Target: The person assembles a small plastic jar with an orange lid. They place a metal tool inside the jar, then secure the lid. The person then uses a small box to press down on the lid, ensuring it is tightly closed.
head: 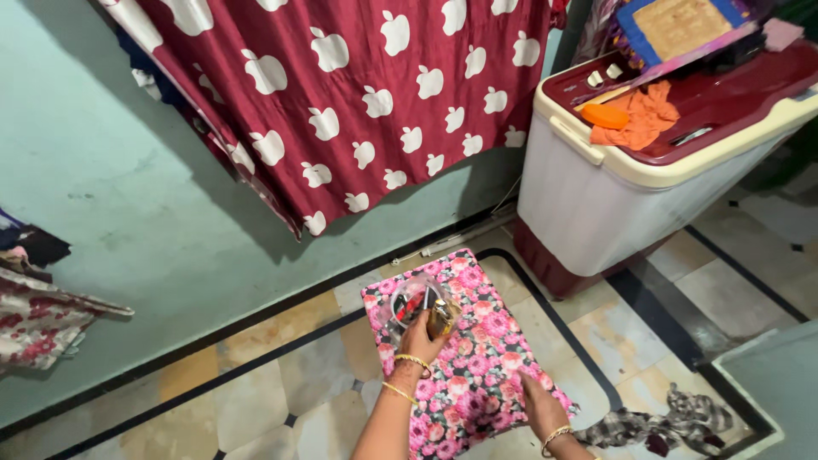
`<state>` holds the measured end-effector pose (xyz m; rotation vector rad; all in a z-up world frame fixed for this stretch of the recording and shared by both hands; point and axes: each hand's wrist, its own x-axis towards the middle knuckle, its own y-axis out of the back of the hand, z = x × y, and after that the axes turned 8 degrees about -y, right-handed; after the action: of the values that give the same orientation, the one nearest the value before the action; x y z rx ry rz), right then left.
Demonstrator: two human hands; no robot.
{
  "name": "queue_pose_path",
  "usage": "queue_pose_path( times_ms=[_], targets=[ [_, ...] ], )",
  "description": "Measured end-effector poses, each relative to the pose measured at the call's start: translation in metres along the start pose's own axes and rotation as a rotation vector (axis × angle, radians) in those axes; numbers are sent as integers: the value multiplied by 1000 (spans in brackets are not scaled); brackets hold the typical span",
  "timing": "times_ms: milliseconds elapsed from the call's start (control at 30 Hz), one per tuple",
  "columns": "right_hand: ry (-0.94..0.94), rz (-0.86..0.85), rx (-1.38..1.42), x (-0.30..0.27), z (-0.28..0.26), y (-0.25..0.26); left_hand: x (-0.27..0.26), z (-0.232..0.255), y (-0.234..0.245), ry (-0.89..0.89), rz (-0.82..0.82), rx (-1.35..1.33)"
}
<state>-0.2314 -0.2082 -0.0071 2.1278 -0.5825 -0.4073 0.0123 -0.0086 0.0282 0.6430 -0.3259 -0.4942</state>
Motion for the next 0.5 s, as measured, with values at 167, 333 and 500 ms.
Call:
queue_pose_path(
  times_ms=[167, 333, 500],
  targets=[
    [19, 295, 341, 22, -34, 76, -8, 9, -18, 81, -107, -109],
    [351, 383, 587, 45, -105, 141, -18, 34, -30, -6, -169, -316],
    [408, 307, 713, 46, -135, 169, -23, 67, -26, -140, -140, -405]
  ],
)
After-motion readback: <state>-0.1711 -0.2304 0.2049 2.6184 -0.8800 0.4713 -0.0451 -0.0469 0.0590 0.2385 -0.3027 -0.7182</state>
